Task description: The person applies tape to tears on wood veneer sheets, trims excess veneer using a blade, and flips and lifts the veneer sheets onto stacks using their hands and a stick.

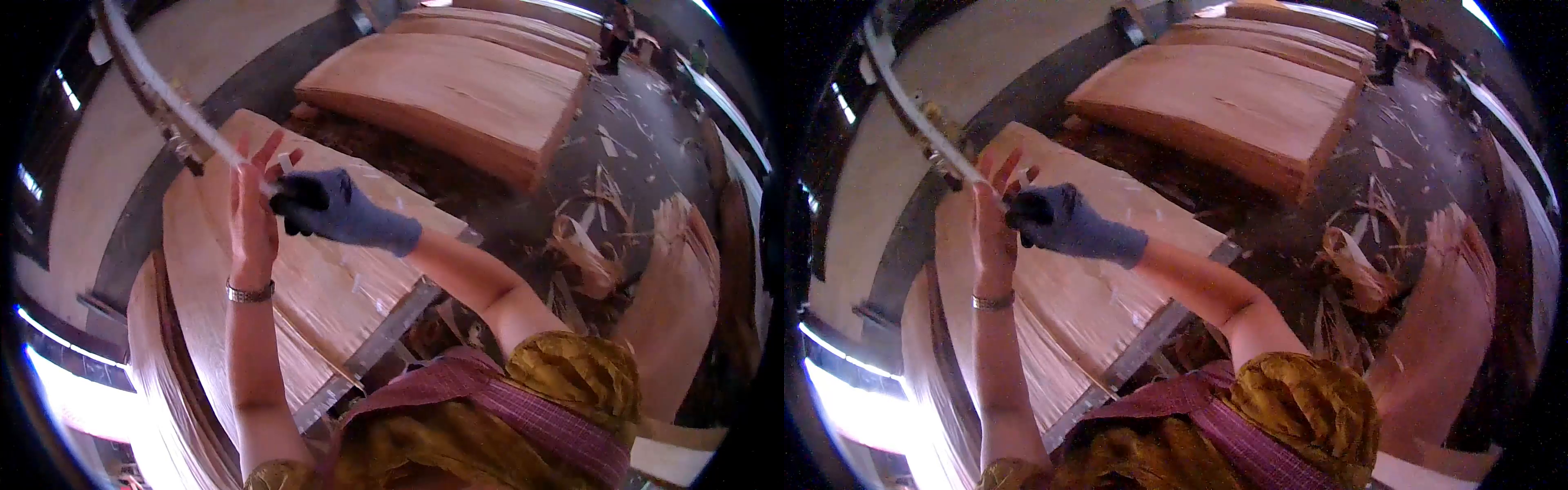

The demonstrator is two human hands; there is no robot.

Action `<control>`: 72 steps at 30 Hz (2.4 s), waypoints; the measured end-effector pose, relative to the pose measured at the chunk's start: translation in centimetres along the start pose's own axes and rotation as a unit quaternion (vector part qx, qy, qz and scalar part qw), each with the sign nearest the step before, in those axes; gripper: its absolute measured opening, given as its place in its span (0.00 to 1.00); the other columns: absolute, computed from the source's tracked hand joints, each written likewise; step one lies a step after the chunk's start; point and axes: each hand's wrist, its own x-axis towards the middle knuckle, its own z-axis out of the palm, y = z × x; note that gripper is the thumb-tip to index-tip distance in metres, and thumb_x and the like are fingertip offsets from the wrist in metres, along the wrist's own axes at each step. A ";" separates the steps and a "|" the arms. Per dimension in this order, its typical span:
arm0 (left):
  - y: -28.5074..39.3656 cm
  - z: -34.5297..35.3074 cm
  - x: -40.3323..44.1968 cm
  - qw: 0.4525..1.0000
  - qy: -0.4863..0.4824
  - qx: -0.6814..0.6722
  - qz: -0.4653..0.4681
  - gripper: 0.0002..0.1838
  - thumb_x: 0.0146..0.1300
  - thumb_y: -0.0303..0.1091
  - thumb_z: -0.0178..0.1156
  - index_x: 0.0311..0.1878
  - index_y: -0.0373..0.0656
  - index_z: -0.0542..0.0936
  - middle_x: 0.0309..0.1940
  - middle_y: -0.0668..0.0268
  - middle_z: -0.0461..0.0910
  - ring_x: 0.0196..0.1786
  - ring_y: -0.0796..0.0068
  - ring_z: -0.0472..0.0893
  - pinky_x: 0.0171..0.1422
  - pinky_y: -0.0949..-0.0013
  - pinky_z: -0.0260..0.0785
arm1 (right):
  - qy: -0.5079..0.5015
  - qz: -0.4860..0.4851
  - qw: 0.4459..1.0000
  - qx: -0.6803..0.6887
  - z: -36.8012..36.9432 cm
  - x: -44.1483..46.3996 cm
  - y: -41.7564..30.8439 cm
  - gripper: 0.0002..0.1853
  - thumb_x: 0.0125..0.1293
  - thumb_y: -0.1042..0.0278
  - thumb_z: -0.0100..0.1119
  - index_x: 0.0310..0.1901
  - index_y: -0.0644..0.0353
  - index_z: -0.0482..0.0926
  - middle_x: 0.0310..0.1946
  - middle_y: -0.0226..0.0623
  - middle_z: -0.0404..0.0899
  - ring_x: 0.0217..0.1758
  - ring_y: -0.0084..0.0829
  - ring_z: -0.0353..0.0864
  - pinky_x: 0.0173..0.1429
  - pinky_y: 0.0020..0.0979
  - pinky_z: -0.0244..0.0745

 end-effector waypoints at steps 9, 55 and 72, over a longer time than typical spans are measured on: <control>-5.0 0.8 -3.0 0.975 0.053 -0.127 -0.173 0.28 0.76 0.52 0.43 0.67 0.40 0.68 0.56 0.54 0.79 0.54 0.63 0.80 0.63 0.62 0.71 | 0.106 -0.167 0.969 -0.151 -0.9 -9.5 0.6 0.15 0.59 0.73 0.67 0.47 0.61 0.78 0.34 0.39 0.83 0.28 0.33 0.81 0.32 0.33 0.75; -31.4 -28.7 -63.2 0.626 0.057 0.640 -0.441 0.32 0.53 0.55 0.69 0.57 0.47 0.78 0.52 0.58 0.81 0.52 0.56 0.82 0.54 0.59 0.74 | 0.049 0.592 0.779 -0.200 19.6 -49.6 27.4 0.15 0.65 0.58 0.65 0.45 0.61 0.81 0.44 0.36 0.82 0.44 0.26 0.78 0.49 0.31 0.74; -27.3 -29.6 -60.8 0.728 0.045 0.486 -0.481 0.23 0.51 0.41 0.69 0.49 0.45 0.76 0.43 0.58 0.81 0.45 0.63 0.81 0.47 0.63 0.75 | -0.105 0.654 0.729 -0.174 25.6 -48.2 31.0 0.17 0.65 0.57 0.63 0.46 0.64 0.81 0.41 0.38 0.82 0.40 0.27 0.78 0.44 0.34 0.74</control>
